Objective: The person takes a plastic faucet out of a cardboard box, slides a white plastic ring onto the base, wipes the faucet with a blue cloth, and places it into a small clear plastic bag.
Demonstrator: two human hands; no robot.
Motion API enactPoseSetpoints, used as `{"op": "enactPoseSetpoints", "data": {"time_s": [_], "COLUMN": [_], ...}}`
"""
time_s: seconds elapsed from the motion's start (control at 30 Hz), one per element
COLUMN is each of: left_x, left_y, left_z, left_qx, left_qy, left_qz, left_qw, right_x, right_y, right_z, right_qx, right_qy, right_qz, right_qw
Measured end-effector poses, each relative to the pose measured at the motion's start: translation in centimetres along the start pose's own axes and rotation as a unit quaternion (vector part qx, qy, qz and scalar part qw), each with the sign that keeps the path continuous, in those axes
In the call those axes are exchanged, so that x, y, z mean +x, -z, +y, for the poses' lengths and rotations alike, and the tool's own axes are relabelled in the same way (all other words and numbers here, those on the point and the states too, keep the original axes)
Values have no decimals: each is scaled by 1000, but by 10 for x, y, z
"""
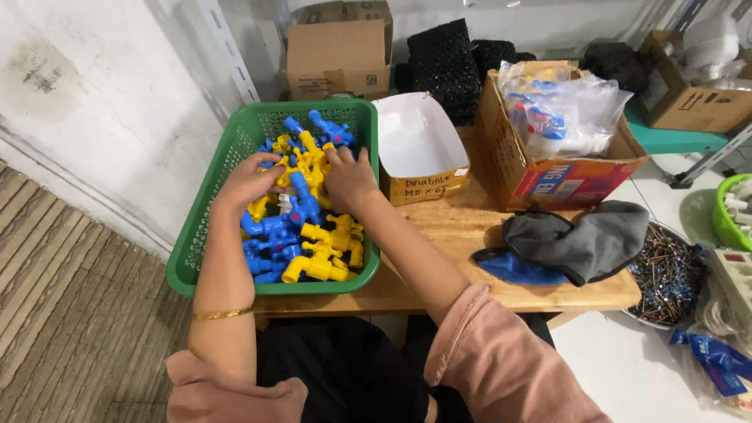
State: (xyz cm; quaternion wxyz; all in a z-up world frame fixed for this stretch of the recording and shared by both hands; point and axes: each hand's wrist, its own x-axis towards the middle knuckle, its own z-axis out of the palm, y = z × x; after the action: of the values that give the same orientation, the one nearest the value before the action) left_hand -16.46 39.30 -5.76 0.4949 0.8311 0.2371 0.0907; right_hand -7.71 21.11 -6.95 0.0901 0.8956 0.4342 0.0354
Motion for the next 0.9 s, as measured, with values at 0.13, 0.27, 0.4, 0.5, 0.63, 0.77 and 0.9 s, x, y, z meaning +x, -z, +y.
{"op": "enactPoseSetpoints", "data": {"time_s": [0.13,0.27,0.4,0.5,0.63,0.77,0.9], "left_x": [5,5,7,-15,-30,-32,-48], "left_y": [-1,-6,-7,-6,-6,-9,-10], "left_z": [-3,-2,-8,11,28,33,51], "left_qx": [-13,88,151,160,146,109,78], "left_qy": [-1,-18,21,10,-53,-185,-245], "left_qz": [-12,7,33,39,50,53,48], "left_qw": [1000,996,988,986,987,975,965], "right_x": [7,-9,-9,-3,9,18,-7], "right_y": [-21,-13,-11,-18,-20,-31,-6], "right_z": [2,4,4,8,19,35,31], "right_qx": [-27,-7,77,137,204,356,456], "right_qy": [9,13,28,56,61,67,96], "right_qz": [64,158,244,298,323,328,300], "right_qw": [998,987,966,943,922,872,832]}}
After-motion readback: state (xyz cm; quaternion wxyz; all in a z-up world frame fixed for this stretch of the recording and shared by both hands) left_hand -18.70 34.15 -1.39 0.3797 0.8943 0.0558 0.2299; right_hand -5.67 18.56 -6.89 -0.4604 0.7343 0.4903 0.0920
